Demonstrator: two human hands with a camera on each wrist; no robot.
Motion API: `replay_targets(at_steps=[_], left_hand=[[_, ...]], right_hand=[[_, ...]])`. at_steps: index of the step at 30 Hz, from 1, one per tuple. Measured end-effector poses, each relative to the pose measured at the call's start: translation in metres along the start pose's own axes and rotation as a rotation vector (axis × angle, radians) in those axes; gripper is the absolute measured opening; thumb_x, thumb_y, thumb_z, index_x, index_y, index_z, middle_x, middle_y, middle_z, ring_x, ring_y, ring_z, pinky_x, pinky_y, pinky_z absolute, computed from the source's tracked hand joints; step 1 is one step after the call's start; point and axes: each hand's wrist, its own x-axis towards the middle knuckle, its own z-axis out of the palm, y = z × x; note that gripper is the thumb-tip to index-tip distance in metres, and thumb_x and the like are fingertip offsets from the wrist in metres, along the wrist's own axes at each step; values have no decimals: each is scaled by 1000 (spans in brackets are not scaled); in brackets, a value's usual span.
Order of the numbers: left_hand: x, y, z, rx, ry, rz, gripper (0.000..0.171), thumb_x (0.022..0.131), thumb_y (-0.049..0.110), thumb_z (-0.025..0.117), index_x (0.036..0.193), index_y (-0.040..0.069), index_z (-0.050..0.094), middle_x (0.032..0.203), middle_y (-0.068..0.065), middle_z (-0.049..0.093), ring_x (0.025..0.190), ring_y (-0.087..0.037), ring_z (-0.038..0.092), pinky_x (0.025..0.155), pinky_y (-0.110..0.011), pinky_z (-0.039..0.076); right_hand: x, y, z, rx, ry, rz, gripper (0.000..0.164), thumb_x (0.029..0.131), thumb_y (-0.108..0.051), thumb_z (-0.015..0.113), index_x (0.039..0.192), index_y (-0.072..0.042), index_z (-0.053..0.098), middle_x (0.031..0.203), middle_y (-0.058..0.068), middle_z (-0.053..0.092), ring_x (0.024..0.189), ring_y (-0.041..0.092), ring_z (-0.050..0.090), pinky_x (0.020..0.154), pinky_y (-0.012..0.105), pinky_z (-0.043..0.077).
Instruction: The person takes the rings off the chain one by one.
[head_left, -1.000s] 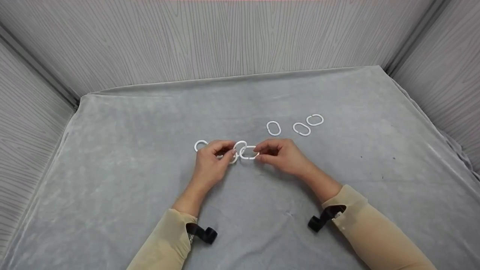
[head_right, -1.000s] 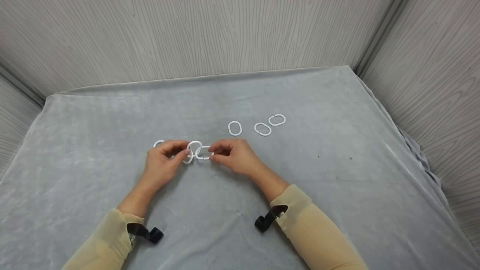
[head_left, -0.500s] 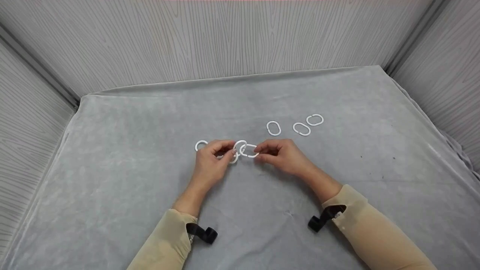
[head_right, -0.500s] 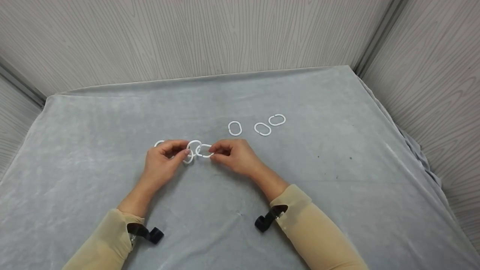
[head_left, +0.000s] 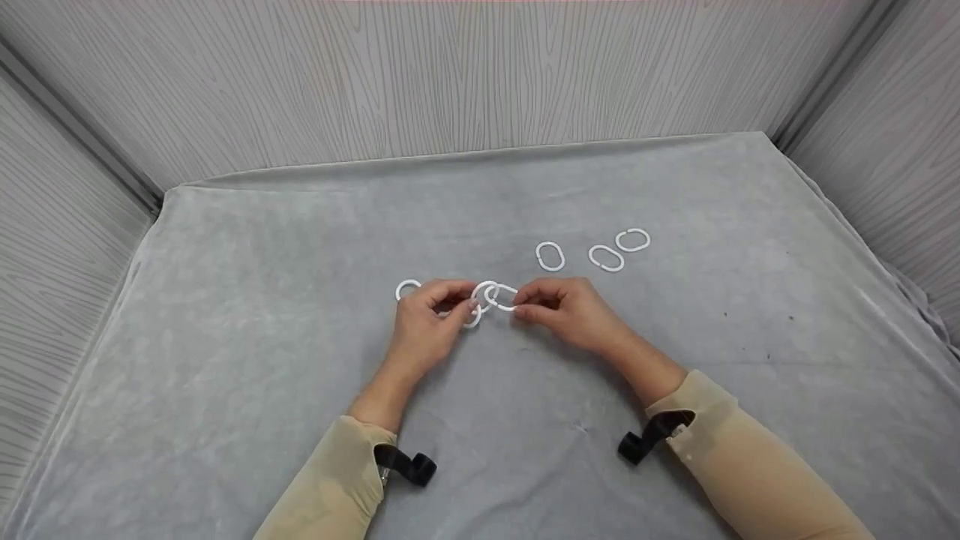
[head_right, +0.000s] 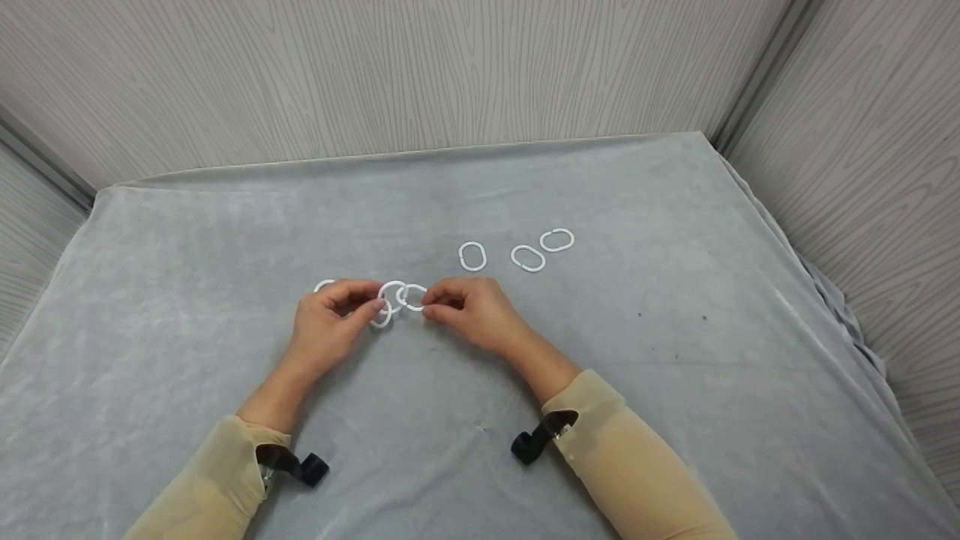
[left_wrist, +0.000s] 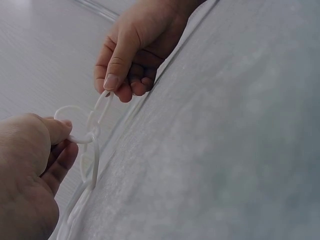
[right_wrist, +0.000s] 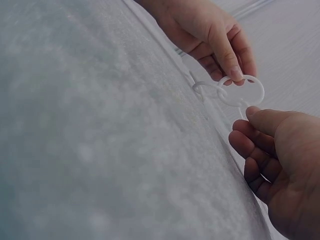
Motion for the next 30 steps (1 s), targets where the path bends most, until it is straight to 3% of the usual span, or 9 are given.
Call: replay_targets(at_steps=[7, 17, 30], left_hand=[[0, 1, 0, 17, -22, -2, 15, 93, 1, 80, 108, 0, 80, 100, -5, 78, 91, -20, 73, 83, -36, 60], [0, 2, 0, -2, -24, 0, 18, 92, -3, 80, 109, -4, 78, 100, -8, 78, 91, -21, 73, 81, -29, 59], [0, 1, 0, -5, -24, 4, 17, 92, -1, 81, 109, -2, 79, 99, -6, 78, 90, -21, 72, 81, -28, 59]], right_hand=[[0, 0, 0, 0, 7, -3, 6, 94, -13, 82, 99, -10, 81, 87, 0, 76, 77, 11, 66, 70, 22, 52], [0, 1, -1, -15, 20, -5, 7, 94, -14, 83, 99, -10, 81, 87, -1, 76, 77, 11, 66, 71, 22, 53], [0, 0, 0, -18, 25, -1, 6, 94, -13, 83, 98, -9, 81, 86, -2, 76, 77, 10, 66, 71, 22, 53]])
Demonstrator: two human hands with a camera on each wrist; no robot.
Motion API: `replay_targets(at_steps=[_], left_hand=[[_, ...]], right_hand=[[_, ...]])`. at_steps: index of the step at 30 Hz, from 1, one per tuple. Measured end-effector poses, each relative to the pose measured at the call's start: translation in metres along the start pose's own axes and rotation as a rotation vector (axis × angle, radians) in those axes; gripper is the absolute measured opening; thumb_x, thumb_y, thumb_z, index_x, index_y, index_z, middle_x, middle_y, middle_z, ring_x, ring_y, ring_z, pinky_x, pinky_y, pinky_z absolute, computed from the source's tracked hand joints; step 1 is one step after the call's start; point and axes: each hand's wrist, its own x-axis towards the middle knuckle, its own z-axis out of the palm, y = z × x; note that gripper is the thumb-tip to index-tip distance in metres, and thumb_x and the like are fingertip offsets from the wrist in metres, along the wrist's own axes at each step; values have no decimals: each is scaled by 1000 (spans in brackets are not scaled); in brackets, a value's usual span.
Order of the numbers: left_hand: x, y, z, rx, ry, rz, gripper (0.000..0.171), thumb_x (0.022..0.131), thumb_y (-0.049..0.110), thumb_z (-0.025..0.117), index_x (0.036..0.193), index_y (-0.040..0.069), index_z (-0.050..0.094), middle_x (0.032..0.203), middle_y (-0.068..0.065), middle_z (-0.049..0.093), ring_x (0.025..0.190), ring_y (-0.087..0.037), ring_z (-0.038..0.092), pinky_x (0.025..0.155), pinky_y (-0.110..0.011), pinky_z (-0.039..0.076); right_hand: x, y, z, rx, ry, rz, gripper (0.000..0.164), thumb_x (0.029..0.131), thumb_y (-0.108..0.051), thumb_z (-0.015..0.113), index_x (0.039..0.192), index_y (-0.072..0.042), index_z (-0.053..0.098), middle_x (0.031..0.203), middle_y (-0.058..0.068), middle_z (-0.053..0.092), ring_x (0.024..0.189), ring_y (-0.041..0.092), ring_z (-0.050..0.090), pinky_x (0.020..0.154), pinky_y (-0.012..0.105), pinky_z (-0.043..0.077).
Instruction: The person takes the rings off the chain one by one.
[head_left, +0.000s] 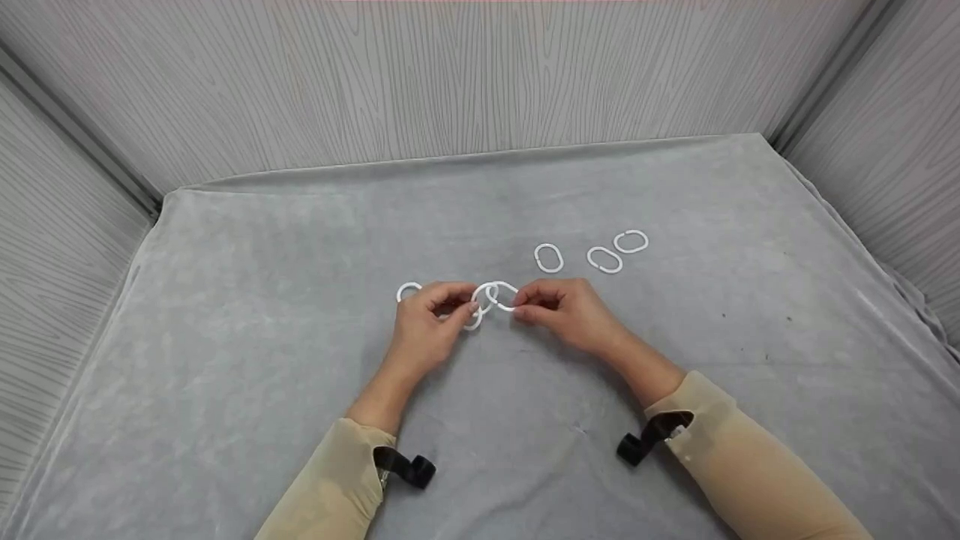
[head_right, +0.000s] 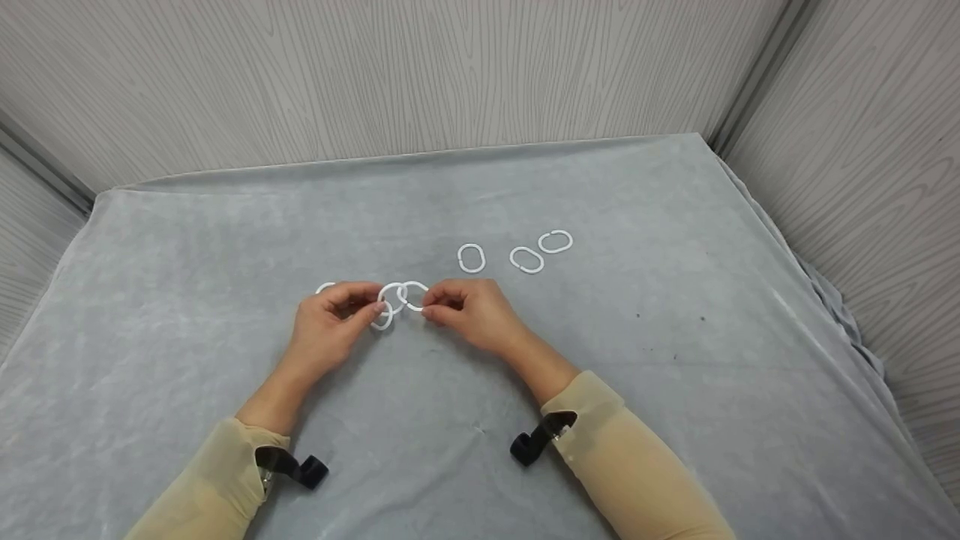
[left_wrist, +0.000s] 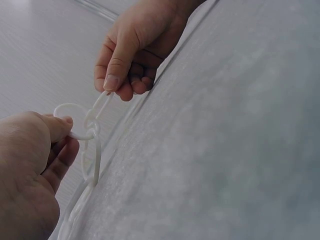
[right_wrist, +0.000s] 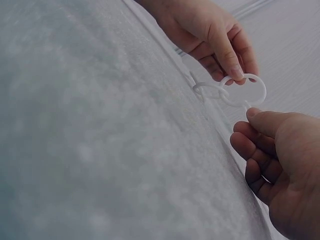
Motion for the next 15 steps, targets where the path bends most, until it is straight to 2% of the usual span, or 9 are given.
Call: replay_targets(at_steps=[15], left_hand=[[-1, 0, 0, -24, -39, -14, 16, 91, -1, 81, 108, -2, 79, 101, -13, 77, 91, -23, 72, 81, -27, 58]], right_hand=[[0, -1, -1, -26, -12, 10, 5, 95, -14, 82, 97, -9, 80, 83, -2, 75, 74, 10, 64, 68, 22, 51]])
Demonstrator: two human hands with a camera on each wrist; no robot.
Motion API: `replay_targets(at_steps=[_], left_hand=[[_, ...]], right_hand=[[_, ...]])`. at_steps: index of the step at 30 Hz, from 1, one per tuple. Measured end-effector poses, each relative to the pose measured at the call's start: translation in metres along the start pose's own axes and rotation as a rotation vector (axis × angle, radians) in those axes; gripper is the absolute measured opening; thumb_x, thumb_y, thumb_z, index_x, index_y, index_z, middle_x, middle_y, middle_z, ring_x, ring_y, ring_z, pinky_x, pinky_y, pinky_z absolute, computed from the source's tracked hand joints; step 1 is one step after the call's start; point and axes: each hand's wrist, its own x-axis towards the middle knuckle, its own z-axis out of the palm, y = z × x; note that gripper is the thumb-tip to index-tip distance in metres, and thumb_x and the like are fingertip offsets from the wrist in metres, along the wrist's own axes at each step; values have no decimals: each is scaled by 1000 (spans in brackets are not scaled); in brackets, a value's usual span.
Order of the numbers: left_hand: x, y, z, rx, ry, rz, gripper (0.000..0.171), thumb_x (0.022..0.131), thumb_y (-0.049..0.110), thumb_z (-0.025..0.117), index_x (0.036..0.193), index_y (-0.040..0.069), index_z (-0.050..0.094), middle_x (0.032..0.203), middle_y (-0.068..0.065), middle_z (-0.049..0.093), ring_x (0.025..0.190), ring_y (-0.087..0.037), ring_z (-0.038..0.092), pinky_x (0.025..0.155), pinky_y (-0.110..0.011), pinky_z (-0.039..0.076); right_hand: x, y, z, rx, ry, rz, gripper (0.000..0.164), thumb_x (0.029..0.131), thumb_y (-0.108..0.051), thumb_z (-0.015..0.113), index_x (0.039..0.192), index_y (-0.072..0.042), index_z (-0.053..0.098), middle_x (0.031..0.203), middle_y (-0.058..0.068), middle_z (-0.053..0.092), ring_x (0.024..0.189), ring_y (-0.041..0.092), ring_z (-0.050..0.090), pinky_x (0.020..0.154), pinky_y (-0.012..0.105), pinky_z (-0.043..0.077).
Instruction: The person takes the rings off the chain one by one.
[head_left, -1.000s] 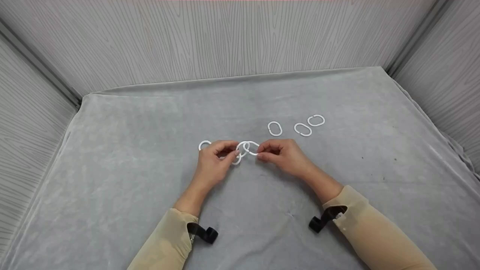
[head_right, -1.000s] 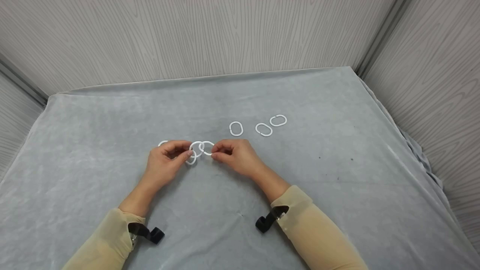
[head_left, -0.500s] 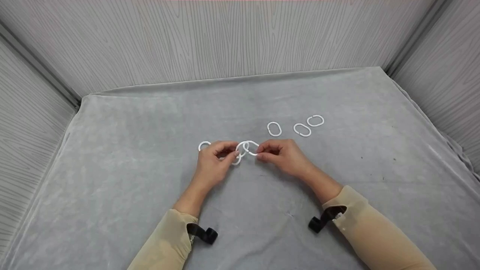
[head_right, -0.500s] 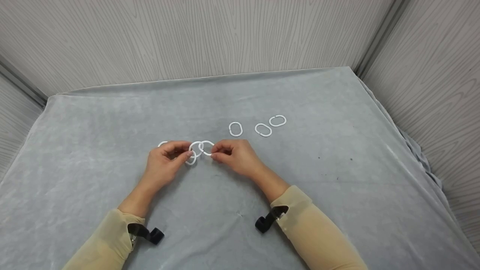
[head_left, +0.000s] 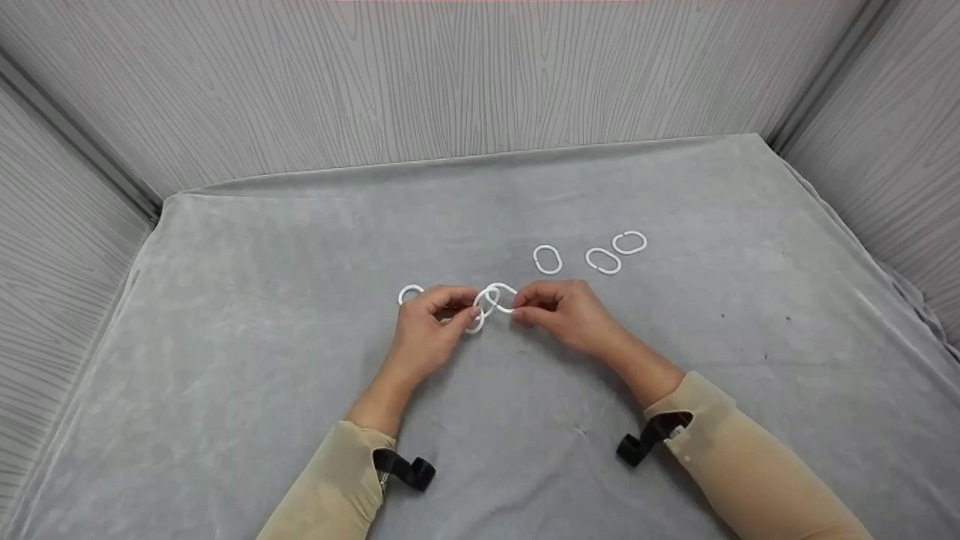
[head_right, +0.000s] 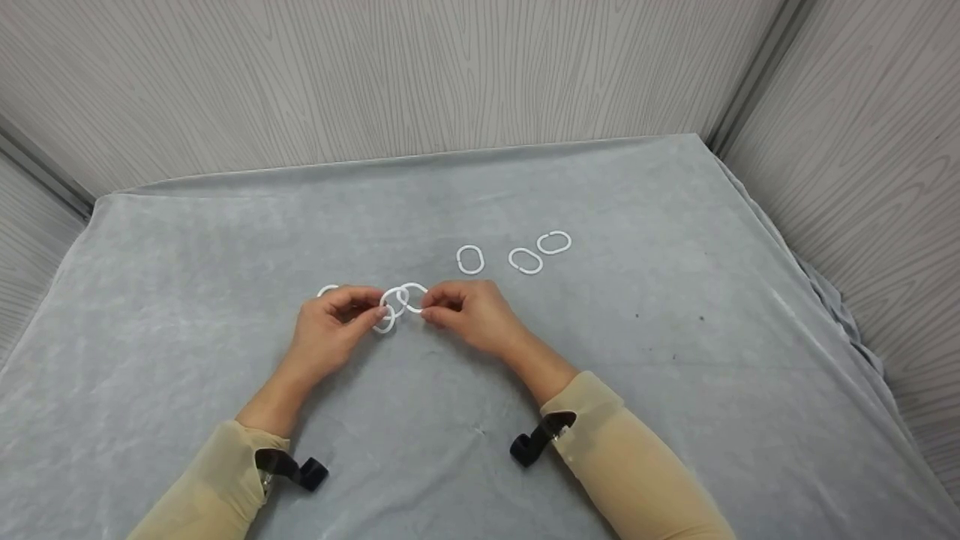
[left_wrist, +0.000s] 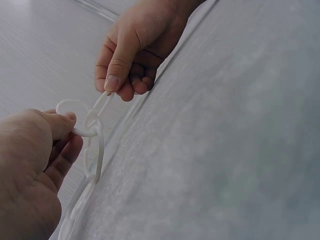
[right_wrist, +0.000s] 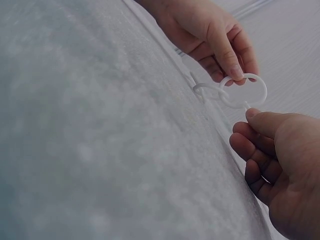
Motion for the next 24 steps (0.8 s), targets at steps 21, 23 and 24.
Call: replay_targets(at_steps=[21, 23, 24], left_hand=[[0, 0, 0, -25, -30, -15, 17, 92, -2, 81, 108, -4, 79, 101, -10, 78, 92, -22, 73, 81, -27, 58], [0, 0, 0, -23, -27, -15, 16, 92, -2, 81, 108, -4, 79, 100, -9, 78, 91, -21, 73, 81, -27, 58], [0, 0, 1, -21, -26, -16, 17, 92, -2, 81, 108, -4, 79, 100, -9, 78, 91, -21, 73, 81, -27, 58]], right_hand=[[0, 1, 1, 4, 11, 0, 6, 94, -13, 82, 97, -8, 80, 83, 2, 76, 74, 9, 65, 68, 21, 50], [0, 2, 1, 8, 14, 0, 6, 94, -13, 82, 96, -8, 80, 83, 4, 76, 74, 9, 64, 68, 20, 50], [0, 2, 2, 10, 15, 1, 6, 94, -13, 82, 96, -8, 80, 83, 4, 76, 74, 10, 64, 68, 20, 50]])
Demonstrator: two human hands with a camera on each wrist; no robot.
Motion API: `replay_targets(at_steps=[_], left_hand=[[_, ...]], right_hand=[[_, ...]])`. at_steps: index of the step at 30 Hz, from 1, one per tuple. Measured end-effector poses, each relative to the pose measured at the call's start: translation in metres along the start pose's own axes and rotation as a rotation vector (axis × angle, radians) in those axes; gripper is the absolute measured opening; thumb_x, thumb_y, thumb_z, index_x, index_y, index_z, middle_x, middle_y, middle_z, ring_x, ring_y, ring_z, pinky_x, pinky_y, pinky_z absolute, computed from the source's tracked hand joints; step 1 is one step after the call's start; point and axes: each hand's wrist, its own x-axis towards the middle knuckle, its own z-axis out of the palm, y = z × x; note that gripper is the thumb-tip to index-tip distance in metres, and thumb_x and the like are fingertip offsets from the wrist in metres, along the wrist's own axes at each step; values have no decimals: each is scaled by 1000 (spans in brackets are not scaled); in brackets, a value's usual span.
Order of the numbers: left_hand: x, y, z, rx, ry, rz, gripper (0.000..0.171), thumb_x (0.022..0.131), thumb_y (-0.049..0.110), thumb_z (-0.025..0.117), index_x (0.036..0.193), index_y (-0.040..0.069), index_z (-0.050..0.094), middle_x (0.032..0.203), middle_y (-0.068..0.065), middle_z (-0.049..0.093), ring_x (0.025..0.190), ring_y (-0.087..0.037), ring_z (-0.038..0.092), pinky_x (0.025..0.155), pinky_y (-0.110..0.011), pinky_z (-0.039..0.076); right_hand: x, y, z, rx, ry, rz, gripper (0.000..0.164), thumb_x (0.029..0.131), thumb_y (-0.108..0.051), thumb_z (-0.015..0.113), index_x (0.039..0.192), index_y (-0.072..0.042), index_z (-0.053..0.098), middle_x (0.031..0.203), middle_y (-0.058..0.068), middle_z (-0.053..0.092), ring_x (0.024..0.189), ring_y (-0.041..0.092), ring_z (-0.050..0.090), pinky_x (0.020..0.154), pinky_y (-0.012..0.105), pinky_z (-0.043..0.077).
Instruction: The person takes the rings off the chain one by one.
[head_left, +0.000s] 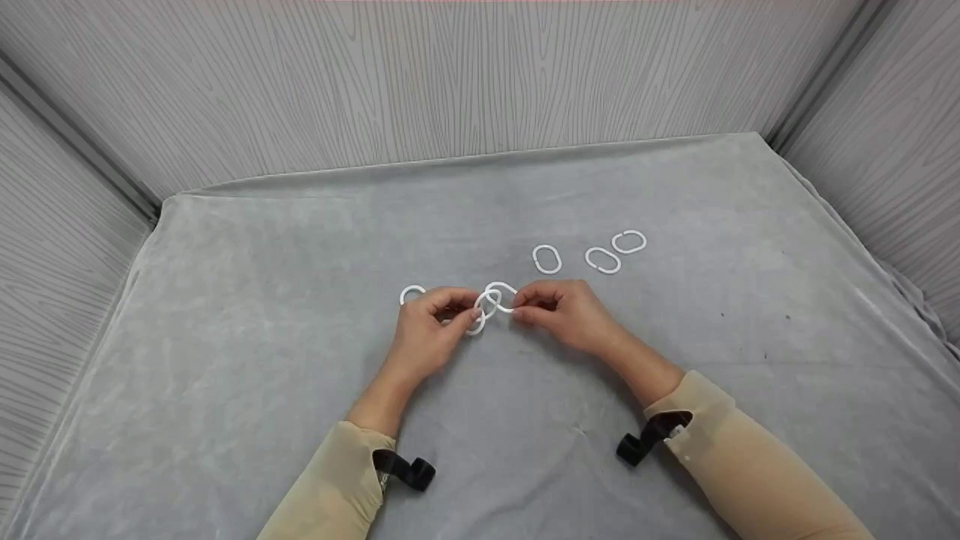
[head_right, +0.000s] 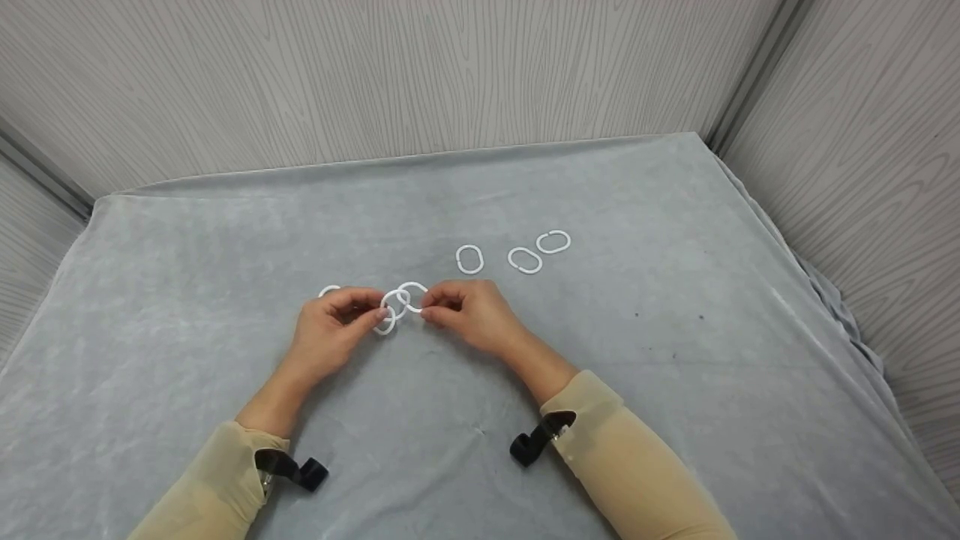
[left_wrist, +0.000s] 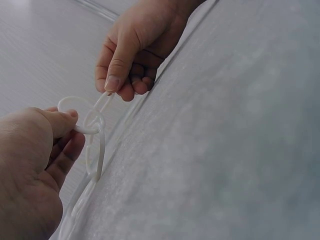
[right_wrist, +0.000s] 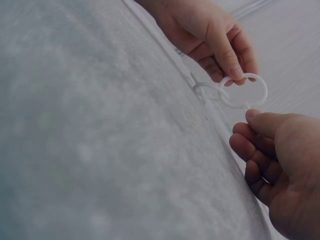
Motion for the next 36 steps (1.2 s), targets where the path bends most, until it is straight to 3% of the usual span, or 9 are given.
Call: replay_targets(at_steps=[9, 18, 36], left_hand=[[0, 1, -1, -22, 2, -15, 17, 92, -1, 81, 108, -4, 79, 100, -12, 78, 90, -22, 72, 79, -25, 57], [1, 1, -1, -17, 9, -15, 17, 92, -2, 80, 108, -7, 78, 100, -19, 77, 88, -22, 72, 78, -24, 56], [0, -3, -1, 9, 57, -16, 17, 91, -1, 81, 107, -6, 78, 98, -10, 78, 88, -21, 71, 78, -22, 55]], right_hand=[[0, -1, 0, 22, -2, 4, 7, 94, -8, 81, 98, -3, 80, 83, 8, 76, 73, 11, 64, 67, 20, 50], [1, 0, -1, 23, 10, -8, 6, 94, -10, 82, 98, -5, 81, 83, 5, 76, 74, 10, 64, 68, 20, 50], [3, -11, -15, 58, 97, 30, 10, 95, -8, 80, 100, 0, 78, 84, 11, 75, 75, 14, 67, 69, 22, 52]])
